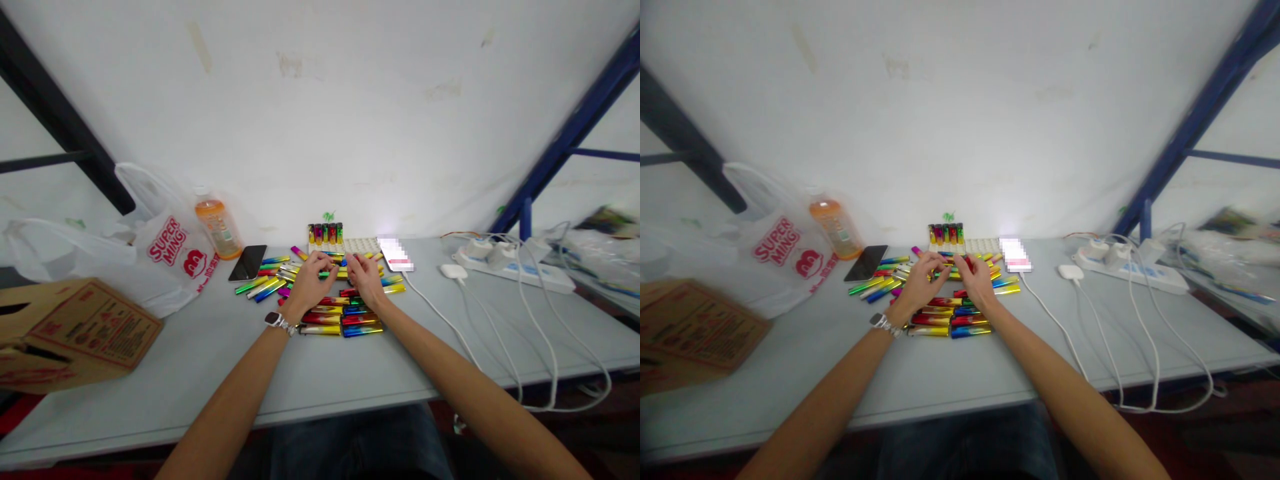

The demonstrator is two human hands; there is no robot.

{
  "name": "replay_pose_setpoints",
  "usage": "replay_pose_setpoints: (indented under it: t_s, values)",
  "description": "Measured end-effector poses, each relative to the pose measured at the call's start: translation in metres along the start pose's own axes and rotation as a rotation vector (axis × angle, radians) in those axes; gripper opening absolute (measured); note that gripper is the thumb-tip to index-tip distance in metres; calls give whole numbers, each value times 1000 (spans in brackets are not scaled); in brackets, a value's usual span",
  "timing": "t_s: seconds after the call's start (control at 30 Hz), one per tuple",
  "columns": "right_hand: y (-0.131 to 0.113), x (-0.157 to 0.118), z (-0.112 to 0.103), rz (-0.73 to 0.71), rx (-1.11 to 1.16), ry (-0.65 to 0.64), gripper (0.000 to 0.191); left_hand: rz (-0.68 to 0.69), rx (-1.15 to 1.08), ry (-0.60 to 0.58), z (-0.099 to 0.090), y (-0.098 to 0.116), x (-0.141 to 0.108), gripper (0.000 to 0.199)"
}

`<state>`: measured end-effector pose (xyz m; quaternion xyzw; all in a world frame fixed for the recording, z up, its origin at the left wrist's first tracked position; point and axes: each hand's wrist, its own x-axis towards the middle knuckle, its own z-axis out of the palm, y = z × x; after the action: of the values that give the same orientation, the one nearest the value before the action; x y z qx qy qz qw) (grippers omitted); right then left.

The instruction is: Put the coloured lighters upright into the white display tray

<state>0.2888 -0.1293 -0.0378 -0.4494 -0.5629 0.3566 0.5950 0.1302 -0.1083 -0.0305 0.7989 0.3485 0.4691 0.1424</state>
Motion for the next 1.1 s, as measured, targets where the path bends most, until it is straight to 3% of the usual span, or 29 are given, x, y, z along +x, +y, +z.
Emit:
replay_pose_setpoints:
  t_s: [0.27, 0.5, 0.6, 0.7, 0.8, 0.9, 1.0, 1.1]
  values:
    - [8, 7, 0, -27, -110, 54, 37, -14, 56, -40, -1, -2, -1, 18]
    - [0, 2, 2, -34, -92, 34, 35, -1, 276, -163, -4, -7, -2, 9]
    - [-1, 5, 3, -37, -55, -25, 38, -7, 387, -232, -5, -9, -4, 18]
    - [-1, 12, 2, -129, -105, -47, 35, -15, 467, -294, -6, -9, -4, 22]
    - [-1, 25, -2, -256, -277, -43, 33, -18, 504, -344, -6, -10, -4, 20]
    - [-1, 45, -4, -252, -374, -69, 32, -17, 523, -362, -6, -12, -3, 22]
    - [3, 73, -2, -263, -401, -96, 36, -8, 505, -345, -5, -14, -3, 22]
    - [11, 106, 5, -347, -470, -135, 26, -35, 459, -350, -6, -14, -3, 20]
